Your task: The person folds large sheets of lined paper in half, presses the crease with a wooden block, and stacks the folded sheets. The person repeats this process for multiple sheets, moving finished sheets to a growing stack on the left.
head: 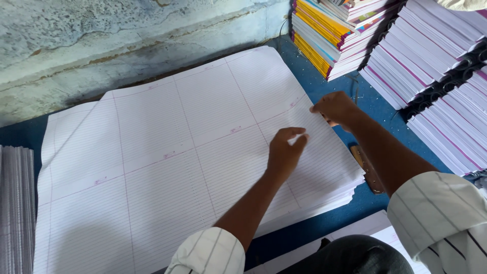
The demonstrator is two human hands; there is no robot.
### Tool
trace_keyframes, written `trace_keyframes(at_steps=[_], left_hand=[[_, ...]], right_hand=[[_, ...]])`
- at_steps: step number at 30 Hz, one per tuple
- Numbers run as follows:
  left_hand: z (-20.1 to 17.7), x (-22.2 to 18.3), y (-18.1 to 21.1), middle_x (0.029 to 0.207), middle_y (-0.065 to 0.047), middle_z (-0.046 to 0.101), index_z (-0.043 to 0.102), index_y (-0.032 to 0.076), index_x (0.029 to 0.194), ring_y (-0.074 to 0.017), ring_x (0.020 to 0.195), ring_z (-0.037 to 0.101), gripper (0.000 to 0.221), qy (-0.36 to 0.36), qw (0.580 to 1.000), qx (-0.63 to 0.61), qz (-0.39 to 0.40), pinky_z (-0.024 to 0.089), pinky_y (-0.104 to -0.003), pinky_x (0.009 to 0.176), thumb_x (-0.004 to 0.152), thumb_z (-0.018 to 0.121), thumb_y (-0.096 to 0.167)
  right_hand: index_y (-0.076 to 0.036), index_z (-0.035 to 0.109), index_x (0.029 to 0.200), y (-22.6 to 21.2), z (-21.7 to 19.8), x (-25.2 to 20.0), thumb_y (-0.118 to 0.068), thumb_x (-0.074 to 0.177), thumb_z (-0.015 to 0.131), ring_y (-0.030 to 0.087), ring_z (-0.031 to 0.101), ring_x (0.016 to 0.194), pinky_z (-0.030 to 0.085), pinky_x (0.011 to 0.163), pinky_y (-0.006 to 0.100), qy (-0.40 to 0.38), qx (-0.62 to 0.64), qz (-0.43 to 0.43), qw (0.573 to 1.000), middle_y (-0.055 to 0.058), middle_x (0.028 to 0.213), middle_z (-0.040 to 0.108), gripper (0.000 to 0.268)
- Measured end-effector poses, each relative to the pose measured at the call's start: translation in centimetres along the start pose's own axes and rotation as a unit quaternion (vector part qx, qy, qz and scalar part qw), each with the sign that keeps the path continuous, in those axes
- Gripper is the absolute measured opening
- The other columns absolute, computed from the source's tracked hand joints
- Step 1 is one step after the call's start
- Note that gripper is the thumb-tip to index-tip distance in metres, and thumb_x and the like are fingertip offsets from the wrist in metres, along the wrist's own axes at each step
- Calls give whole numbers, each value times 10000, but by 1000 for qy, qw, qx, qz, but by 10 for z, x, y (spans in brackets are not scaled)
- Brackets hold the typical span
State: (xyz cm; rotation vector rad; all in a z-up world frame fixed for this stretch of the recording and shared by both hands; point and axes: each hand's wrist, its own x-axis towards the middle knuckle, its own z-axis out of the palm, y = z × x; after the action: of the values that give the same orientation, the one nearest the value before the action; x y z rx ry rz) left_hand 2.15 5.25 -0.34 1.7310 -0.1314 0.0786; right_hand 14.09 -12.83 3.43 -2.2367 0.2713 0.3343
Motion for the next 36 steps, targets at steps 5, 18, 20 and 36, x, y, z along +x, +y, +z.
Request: trace_keyframes(at_steps=[5, 18, 20, 36], left_hand=[[-21, 19, 11, 944, -115, 753, 755, 46, 1121, -208, 854, 675, 339, 29, 991, -27, -130, 550, -364, 796, 922, 650, 301], [-77, 50, 64, 632, -18, 646, 609, 103, 614, -119, 581, 602, 384, 103, 983, -88, -126, 515, -294, 581, 871, 731, 359], [-86, 53, 73, 622, -31, 648, 609, 95, 608, -130, 560, 617, 397, 117, 982, -54, -138, 522, -290, 566, 860, 744, 370], [-166, 40, 62, 567, -42, 642, 539, 121, 550, -136, 496, 597, 340, 139, 962, 90, -218, 499, -295, 469, 776, 777, 209]], right_hand=[[9, 767, 991, -36, -1, -24, -256, 875, 755, 288, 701, 709, 567, 679, 379, 20, -98, -30, 995, 219, 804, 721, 290], [5, 770, 853, -98, 31, -66, -254, 809, 731, 285, 721, 739, 569, 723, 390, 73, -161, -238, 955, 164, 808, 748, 266], [-3, 766, 842, -105, 40, -73, -251, 810, 727, 287, 729, 733, 578, 725, 401, 71, -159, -250, 952, 165, 811, 756, 253], [-52, 745, 848, -163, 120, -126, -271, 869, 731, 251, 699, 658, 568, 640, 389, 46, -251, -260, 931, 106, 754, 735, 220]])
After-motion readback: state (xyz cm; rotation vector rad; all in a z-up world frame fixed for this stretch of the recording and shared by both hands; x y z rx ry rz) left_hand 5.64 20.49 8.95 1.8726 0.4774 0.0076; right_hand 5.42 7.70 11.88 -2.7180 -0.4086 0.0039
